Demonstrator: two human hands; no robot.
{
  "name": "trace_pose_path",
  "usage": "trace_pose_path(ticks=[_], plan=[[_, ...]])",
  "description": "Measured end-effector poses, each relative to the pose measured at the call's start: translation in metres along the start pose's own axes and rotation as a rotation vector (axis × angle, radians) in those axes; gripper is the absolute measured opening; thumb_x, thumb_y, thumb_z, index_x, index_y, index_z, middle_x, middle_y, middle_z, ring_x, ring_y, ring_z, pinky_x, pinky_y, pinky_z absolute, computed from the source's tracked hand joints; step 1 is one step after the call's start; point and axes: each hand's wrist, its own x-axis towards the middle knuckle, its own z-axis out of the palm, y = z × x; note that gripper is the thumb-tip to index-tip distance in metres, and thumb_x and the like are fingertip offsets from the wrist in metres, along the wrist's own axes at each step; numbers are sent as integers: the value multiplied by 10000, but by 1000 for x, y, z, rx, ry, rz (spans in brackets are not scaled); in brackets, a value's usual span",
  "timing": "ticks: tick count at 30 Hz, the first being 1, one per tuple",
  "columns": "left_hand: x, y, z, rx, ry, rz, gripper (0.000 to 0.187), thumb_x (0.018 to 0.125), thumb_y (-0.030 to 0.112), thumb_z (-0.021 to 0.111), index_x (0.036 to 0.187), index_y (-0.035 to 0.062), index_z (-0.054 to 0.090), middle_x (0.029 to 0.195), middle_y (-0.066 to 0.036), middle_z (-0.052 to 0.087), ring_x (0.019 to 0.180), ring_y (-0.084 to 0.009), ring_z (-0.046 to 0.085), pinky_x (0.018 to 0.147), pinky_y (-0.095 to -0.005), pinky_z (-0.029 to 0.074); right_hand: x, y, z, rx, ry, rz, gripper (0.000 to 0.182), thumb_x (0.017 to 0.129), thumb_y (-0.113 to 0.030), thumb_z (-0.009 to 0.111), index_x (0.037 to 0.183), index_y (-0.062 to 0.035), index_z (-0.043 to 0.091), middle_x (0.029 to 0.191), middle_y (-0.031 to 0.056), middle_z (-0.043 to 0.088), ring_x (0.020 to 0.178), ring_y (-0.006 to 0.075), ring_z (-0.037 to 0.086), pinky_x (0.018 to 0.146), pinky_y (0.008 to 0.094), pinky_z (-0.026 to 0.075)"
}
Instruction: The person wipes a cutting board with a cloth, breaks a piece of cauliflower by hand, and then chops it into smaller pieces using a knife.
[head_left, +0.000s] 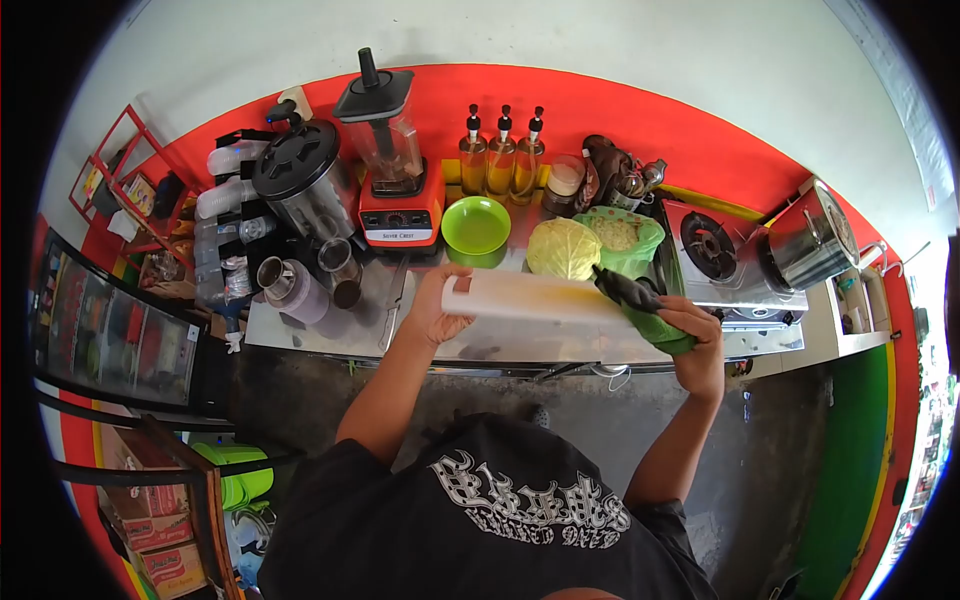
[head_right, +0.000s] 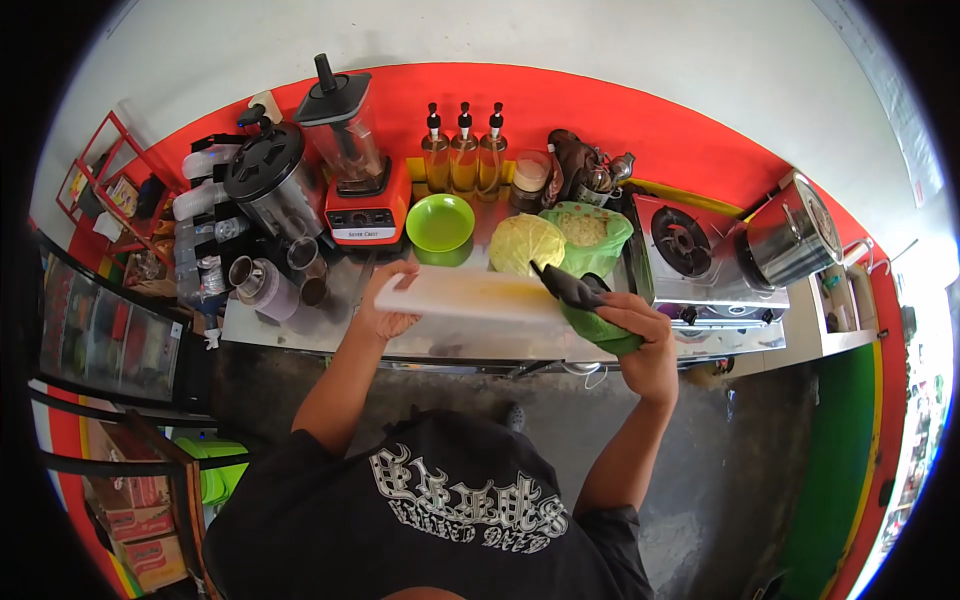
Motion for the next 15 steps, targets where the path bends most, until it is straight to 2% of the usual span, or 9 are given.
trace_pose_path(ticks=[2,3,4,5,6,8,12,14,15], plan=[[3,-18,31,182,248,177,486,927,134,507,1332,-134,501,1233,-262,670,1087,-374,720,875,-456,652,1,-9,-5,-43,-50,29,403,731,101,655,1125,54,730,1156,210,721,1192,353,664,1034,401,487],[6,-19,30,181,247,168,486,927,134,507,1332,-134,501,1233,-262,670,1087,-374,720,875,-456,652,1,-11,-7,-85,-104,53,420,733,107,651,1141,49,728,1191,215,712,1265,369,634,1089,419,459],[10,-20,29,144,151,184,465,903,101,514,1306,-131,519,1226,-256,674,1078,-353,723,879,-468,646,-1,-4,-8,-138,-147,80,477,747,117,614,1209,36,706,1287,233,676,1384,397,540,1167,438,388],[14,-22,28,107,55,200,446,880,69,521,1280,-129,536,1218,-251,678,1069,-331,727,883,-480,640,-1,-3,-7,-143,-143,86,477,747,117,614,1209,36,706,1287,233,676,1384,397,540,1167,438,388],[19,-26,32,104,54,191,446,880,69,521,1280,-129,536,1218,-251,678,1069,-331,727,883,-480,640,1,-5,-3,-145,-132,124,515,746,123,598,1243,28,692,1334,243,647,1410,402,507,1185,443,370],[31,-36,46,310,210,300,453,864,77,516,1283,-90,555,1175,-209,696,1041,-294,725,876,-455,640,6,-14,11,-247,-136,153,632,730,146,529,1338,13,642,1454,257,563,1482,402,409,1220,461,332],[45,-44,51,555,166,386,501,844,41,491,1338,-30,536,1195,-171,677,1032,-281,715,865,-470,639,8,-10,59,-172,-113,118,708,712,150,483,1402,21,581,1503,245,519,1505,396,367,1241,464,305],[49,-58,65,677,328,418,558,829,2,472,1383,41,524,1184,-115,665,1003,-240,700,799,-448,647,12,-24,87,-147,-145,78,722,724,140,479,1432,21,552,1531,253,489,1516,396,348,1245,465,293],[50,-63,70,679,324,406,558,829,2,472,1383,41,524,1184,-115,665,1003,-240,700,799,-448,647,14,-32,98,-149,-163,40,718,739,133,484,1445,15,544,1542,265,475,1524,393,336,1245,467,291]])
